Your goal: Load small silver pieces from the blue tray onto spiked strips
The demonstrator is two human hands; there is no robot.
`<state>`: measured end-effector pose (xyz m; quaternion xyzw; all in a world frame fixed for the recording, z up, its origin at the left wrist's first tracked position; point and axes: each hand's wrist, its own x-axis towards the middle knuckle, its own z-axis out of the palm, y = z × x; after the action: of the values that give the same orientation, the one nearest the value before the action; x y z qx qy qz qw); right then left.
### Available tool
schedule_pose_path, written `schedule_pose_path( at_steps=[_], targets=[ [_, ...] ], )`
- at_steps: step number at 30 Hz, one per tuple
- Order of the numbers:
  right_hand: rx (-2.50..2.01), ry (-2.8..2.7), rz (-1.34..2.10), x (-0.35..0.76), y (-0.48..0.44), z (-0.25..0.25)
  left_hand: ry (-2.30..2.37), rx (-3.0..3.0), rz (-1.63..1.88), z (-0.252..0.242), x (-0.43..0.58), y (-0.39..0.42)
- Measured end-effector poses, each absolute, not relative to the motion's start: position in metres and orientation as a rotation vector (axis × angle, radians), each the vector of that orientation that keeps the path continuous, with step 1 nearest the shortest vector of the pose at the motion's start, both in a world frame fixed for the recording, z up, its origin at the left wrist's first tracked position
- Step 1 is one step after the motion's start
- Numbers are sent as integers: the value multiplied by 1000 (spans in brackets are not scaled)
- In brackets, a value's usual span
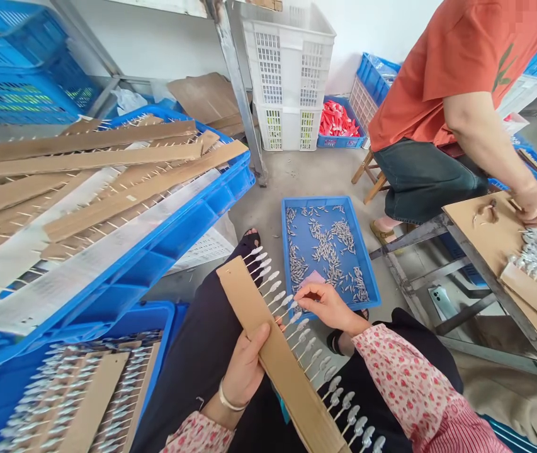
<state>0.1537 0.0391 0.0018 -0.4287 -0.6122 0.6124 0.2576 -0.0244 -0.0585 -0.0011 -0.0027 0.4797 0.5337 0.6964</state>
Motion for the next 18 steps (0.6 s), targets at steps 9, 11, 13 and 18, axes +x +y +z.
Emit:
schedule_pose_path(
  at_steps=[9,11,13,18],
  targets=[
    [-1135,-1700,1628,155,38,4,1063,-16,1198,1,-24,-58],
    [-1139,-1712,1617,154,38,5,1071,-15,1192,1,-24,-58],
    [-1147,-1746,1592,153,38,7,1083,-5,1191,0,-24,-58],
    [-1160,-1673,1661,148,34,10,1122,13,1196,0,-23,-58]
  ],
)
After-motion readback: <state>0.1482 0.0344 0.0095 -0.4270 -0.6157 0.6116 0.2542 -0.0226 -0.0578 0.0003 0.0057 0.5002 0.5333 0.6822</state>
